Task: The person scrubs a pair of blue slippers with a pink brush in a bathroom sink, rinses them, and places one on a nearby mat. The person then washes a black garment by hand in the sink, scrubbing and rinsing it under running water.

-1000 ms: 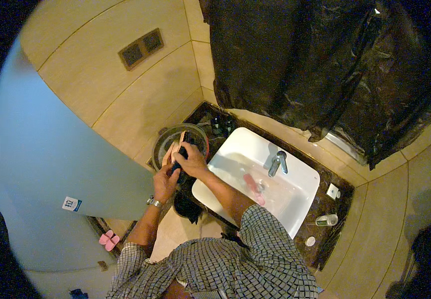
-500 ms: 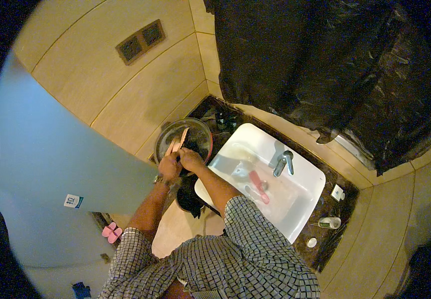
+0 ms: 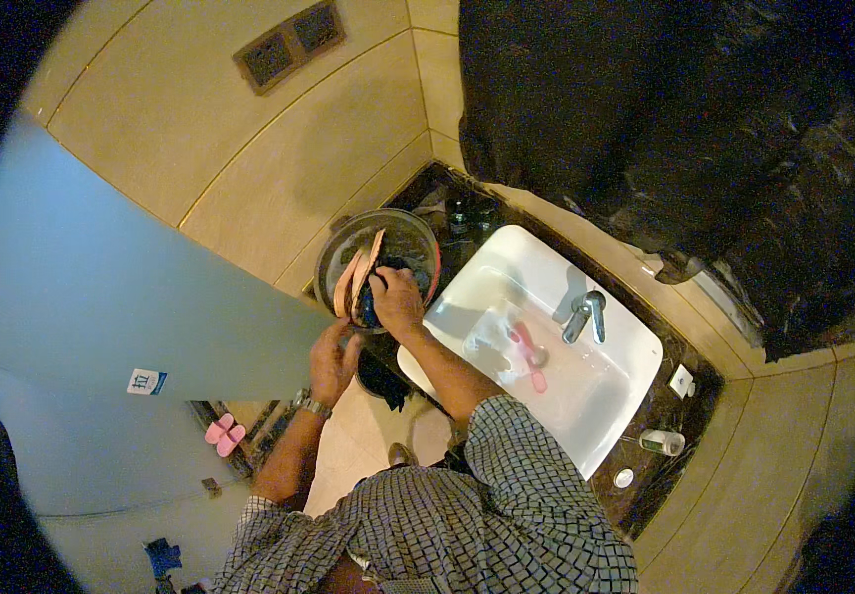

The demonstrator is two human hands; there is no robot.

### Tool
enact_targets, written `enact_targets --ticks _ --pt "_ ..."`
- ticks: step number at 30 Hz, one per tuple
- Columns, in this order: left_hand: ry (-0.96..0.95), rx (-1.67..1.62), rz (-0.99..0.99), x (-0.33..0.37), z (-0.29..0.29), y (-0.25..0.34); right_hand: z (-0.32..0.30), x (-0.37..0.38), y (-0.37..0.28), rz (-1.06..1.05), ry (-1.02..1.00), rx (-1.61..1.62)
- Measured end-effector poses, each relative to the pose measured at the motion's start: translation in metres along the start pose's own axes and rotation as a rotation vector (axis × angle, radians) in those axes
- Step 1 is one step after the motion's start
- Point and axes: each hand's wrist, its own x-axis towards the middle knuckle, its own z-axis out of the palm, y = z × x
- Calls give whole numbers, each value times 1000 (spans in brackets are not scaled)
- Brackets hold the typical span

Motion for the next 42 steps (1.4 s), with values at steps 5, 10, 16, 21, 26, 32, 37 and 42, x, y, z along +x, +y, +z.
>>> enact_targets --ticks 5,10,16,21,26,32,37,42 --pt "-39 47 -164 -66 -20 -58 -5 -10 -3 -163 153 204" --pt "-174 13 -274 -127 -30 -131 -8 -35 -7 -115 157 245" --pt "-230 -183 -332 -192 -29 -214 -1 -36 7 83 93 258" --pt "-160 -165 -344 -277 -45 -302 13 -54 -31 -68 -97 -145" --pt "-252 -72 -424 -355 -83 -359 11 -47 -41 -334 -194 -517" --pt "-313 -84 -503 -401 -97 -388 13 -48 -46 -72 -299 -377" --pt "-226 -68 -507 -395 -83 -382 9 -57 -45 -1 -250 -180" --pt "-159 -151 -622 -366 -73 -371 2 -68 -39 24 -188 -86"
